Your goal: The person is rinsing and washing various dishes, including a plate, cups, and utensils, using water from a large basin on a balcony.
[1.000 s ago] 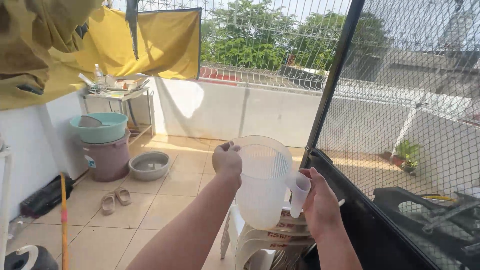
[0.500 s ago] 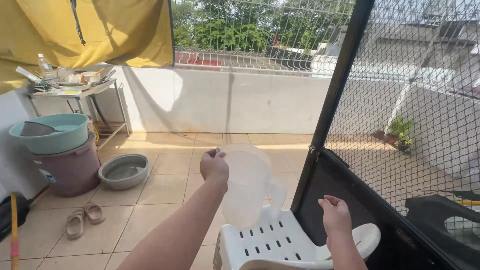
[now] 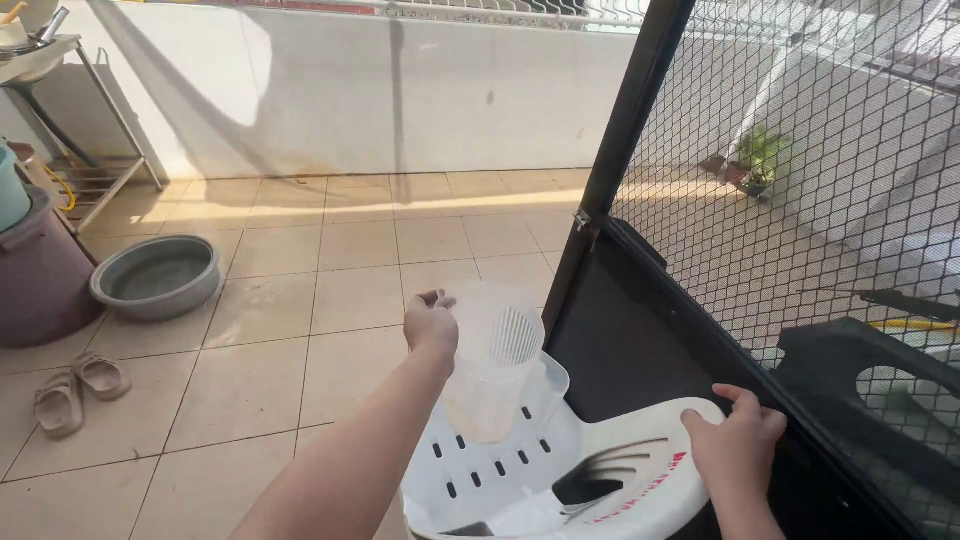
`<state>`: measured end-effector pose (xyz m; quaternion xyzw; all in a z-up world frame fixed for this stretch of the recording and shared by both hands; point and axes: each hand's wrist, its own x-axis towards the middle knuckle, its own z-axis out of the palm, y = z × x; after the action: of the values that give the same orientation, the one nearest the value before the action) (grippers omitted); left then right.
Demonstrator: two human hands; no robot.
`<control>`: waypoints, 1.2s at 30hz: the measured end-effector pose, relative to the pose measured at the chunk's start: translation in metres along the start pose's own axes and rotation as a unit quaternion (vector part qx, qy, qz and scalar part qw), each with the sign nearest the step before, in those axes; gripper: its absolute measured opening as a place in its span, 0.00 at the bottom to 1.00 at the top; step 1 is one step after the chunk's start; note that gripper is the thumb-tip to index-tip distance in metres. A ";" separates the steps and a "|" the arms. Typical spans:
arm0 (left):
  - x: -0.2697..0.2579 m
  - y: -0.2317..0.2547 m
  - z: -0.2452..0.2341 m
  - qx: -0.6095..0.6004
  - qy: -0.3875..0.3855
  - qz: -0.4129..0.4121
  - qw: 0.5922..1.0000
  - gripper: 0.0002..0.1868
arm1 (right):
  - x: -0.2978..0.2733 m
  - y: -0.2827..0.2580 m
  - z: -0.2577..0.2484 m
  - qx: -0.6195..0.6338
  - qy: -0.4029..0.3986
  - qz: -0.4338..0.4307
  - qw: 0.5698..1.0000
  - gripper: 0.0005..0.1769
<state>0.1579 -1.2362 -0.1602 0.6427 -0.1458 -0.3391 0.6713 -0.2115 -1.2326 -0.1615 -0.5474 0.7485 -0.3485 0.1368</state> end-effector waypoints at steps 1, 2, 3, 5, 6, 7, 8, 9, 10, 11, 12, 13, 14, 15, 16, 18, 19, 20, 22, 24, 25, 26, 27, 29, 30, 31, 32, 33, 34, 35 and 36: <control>0.002 -0.002 0.005 0.001 -0.004 -0.005 1.000 0.11 | 0.000 0.003 0.003 -0.005 0.002 0.004 1.000 0.35; 0.003 -0.004 0.010 -0.001 -0.005 -0.003 1.000 0.11 | 0.000 0.006 0.005 0.055 0.008 0.001 0.998 0.36; 0.004 -0.006 0.013 -0.002 -0.005 -0.001 1.000 0.11 | -0.003 0.009 0.008 0.115 0.012 0.000 0.993 0.36; 0.009 -0.009 0.017 -0.002 -0.008 -0.003 1.000 0.11 | -0.012 -0.001 0.003 0.189 -0.003 0.111 0.976 0.37; 0.012 -0.010 0.018 -0.004 -0.007 0.000 1.000 0.12 | -0.017 -0.006 0.001 0.265 -0.018 0.215 0.940 0.39; 0.014 -0.012 0.018 -0.001 -0.009 -0.004 1.000 0.12 | -0.019 -0.010 -0.002 0.262 -0.017 0.220 0.940 0.39; 0.017 -0.014 0.017 -0.001 -0.009 -0.002 1.000 0.11 | -0.022 -0.014 -0.004 0.246 -0.031 0.223 0.943 0.37; 0.022 -0.014 0.017 -0.004 -0.007 0.002 1.000 0.11 | -0.023 -0.021 -0.005 0.232 -0.045 0.223 0.946 0.36; 0.023 -0.011 0.016 -0.003 -0.008 0.000 1.000 0.11 | -0.027 -0.029 -0.007 0.230 -0.044 0.225 0.946 0.36; 0.023 -0.008 0.014 0.001 -0.004 0.001 1.000 0.11 | -0.031 -0.038 -0.008 0.247 -0.045 0.240 0.938 0.35; 0.023 -0.004 0.013 0.004 -0.001 0.002 1.000 0.10 | -0.035 -0.047 -0.011 0.263 -0.045 0.254 0.929 0.35; 0.025 -0.003 0.012 0.003 0.000 0.002 1.000 0.10 | -0.033 -0.046 -0.004 0.263 -0.046 0.253 0.930 0.35; 0.026 -0.001 0.011 0.011 0.005 0.002 1.000 0.10 | -0.031 -0.046 0.003 0.287 -0.043 0.248 0.924 0.34; 0.028 0.002 0.010 0.020 0.011 0.004 1.000 0.10 | -0.029 -0.047 0.011 0.312 -0.042 0.242 0.918 0.33; 0.032 0.002 0.007 0.018 0.013 0.005 1.000 0.10 | -0.024 -0.044 0.023 0.312 -0.044 0.240 0.918 0.33; 0.045 0.010 -0.002 0.026 0.037 0.009 0.999 0.10 | -0.013 -0.045 0.052 0.359 -0.046 0.201 0.910 0.32; 0.051 0.019 -0.009 0.021 0.044 0.015 0.999 0.10 | -0.010 -0.057 0.058 0.363 -0.052 0.193 0.910 0.32; 0.057 0.030 -0.016 0.014 0.057 0.022 0.998 0.10 | -0.008 -0.071 0.064 0.366 -0.054 0.201 0.907 0.32; 0.075 0.049 -0.032 0.004 0.084 0.033 0.996 0.11 | -0.002 -0.096 0.081 0.370 -0.069 0.202 0.904 0.32; 0.100 0.070 -0.054 0.004 0.109 0.075 0.991 0.11 | 0.003 -0.123 0.103 0.360 -0.056 0.201 0.909 0.31; 0.104 0.079 -0.063 0.002 0.121 0.079 0.989 0.11 | 0.004 -0.134 0.113 0.362 -0.067 0.196 0.909 0.31; 0.108 0.088 -0.071 0.017 0.141 0.094 0.985 0.10 | 0.005 -0.145 0.123 0.370 -0.066 0.205 0.904 0.30; 0.117 0.100 -0.077 0.032 0.158 0.110 0.981 0.10 | 0.009 -0.160 0.135 0.380 -0.064 0.214 0.898 0.29; 0.140 0.111 -0.095 0.034 0.187 0.125 0.974 0.09 | 0.015 -0.187 0.166 0.374 -0.066 0.224 0.898 0.27; 0.151 0.116 -0.104 0.039 0.207 0.134 0.968 0.09 | 0.018 -0.200 0.181 0.363 -0.059 0.239 0.898 0.25; 0.169 0.115 -0.116 0.036 0.212 0.141 0.966 0.09 | 0.019 -0.212 0.195 0.370 -0.065 0.235 0.897 0.25; 0.189 0.114 -0.128 0.027 0.223 0.149 0.963 0.09 | 0.020 -0.224 0.209 0.371 -0.065 0.240 0.895 0.25; 0.211 0.115 -0.139 0.018 0.232 0.157 0.960 0.09 | 0.022 -0.237 0.223 0.373 -0.063 0.248 0.892 0.25; 0.225 0.121 -0.148 0.017 0.234 0.164 0.958 0.09 | 0.020 -0.263 0.223 0.380 -0.066 0.245 0.889 0.25; 0.237 0.122 -0.158 0.014 0.239 0.158 0.958 0.10 | 0.014 -0.283 0.223 0.368 -0.082 0.257 0.890 0.25; 0.250 0.123 -0.168 0.010 0.243 0.151 0.958 0.10 | 0.009 -0.303 0.222 0.357 -0.098 0.268 0.890 0.25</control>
<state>0.4788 -1.2752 -0.1237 0.6831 -0.0766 -0.0656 0.7233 0.1351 -1.3711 -0.1167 -0.2720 0.6748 -0.4868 0.4834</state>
